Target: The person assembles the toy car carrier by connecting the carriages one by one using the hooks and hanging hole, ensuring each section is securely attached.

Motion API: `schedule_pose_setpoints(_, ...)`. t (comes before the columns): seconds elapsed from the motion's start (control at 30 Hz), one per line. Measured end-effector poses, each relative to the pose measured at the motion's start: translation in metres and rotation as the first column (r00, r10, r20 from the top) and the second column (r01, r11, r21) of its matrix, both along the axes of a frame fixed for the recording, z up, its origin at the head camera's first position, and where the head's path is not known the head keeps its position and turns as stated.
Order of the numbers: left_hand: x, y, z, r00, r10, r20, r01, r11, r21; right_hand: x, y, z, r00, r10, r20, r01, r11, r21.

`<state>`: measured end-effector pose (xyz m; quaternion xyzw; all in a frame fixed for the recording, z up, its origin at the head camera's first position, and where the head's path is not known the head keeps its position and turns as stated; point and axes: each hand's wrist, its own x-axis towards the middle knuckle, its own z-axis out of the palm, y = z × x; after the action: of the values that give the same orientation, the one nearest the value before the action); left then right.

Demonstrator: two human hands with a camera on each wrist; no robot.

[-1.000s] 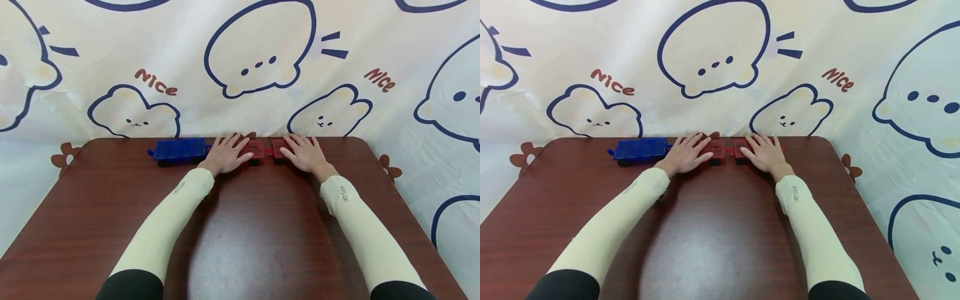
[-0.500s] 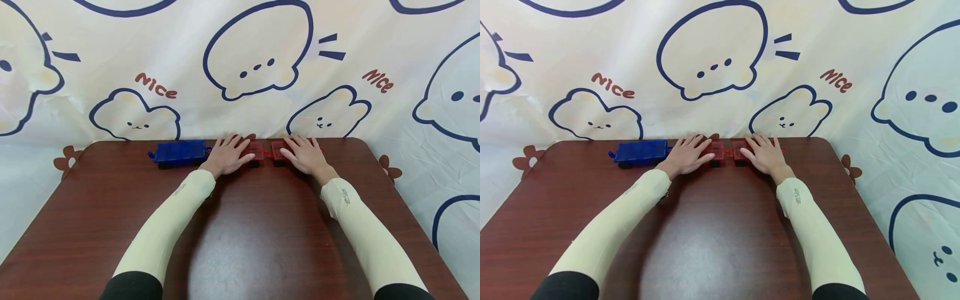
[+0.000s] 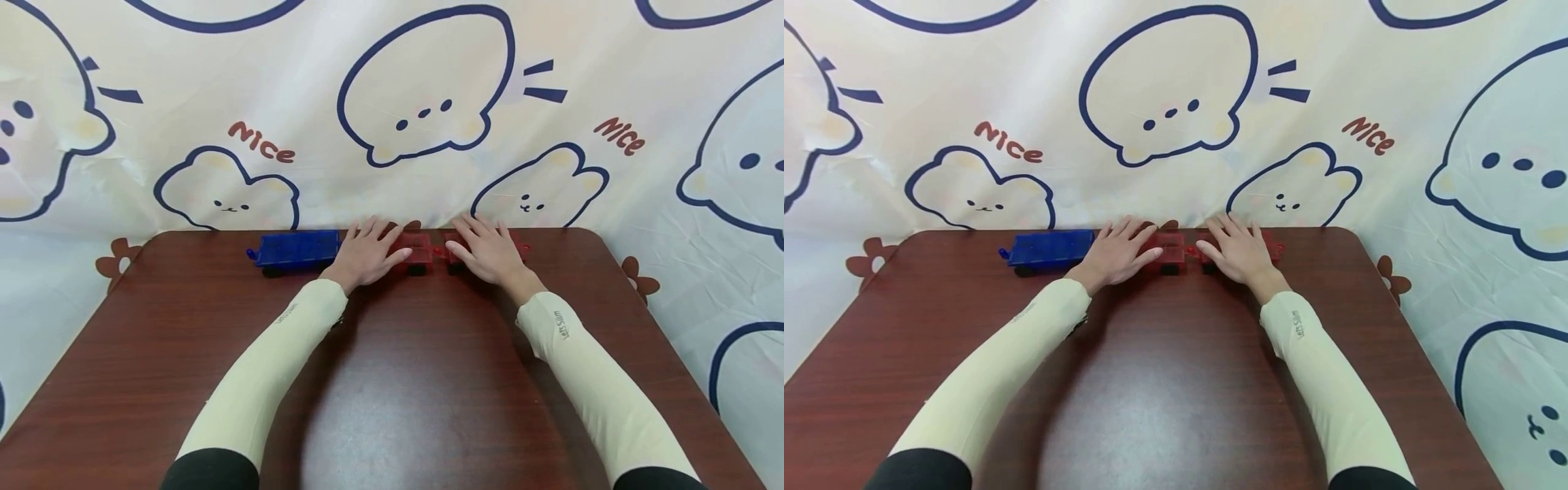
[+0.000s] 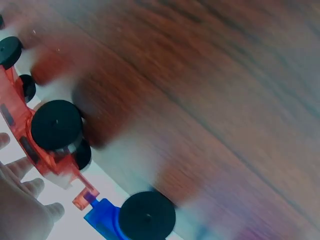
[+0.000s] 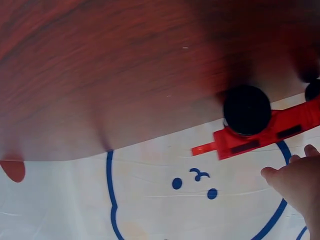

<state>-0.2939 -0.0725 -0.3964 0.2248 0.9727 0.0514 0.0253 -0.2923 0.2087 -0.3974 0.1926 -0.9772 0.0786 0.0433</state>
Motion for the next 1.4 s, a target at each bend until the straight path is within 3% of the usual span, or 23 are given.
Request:
schedule_pose_setpoints(0.33, 0.003, -0.022, 0.005, 0.999, 0.033, -0.017, -0.033, 0.999, 0.027, 0.001, -0.017, 0.003, 1.0, 0.009, -0.009, -0.009, 1.0, -0.015)
schedule_pose_setpoints(0.67, 0.006, -0.042, 0.012, 0.994, 0.113, 0.002, -0.113, 0.991, 0.069, 0.001, -0.036, 0.007, 0.998, 0.035, -0.045, -0.036, 0.999, -0.029)
schedule_pose_setpoints(1.4, 0.013, -0.08, 0.011, 0.982, 0.188, 0.0, -0.186, 0.975, 0.12, -0.001, -0.073, 0.005, 0.998, 0.065, -0.015, -0.065, 0.998, 0.0)
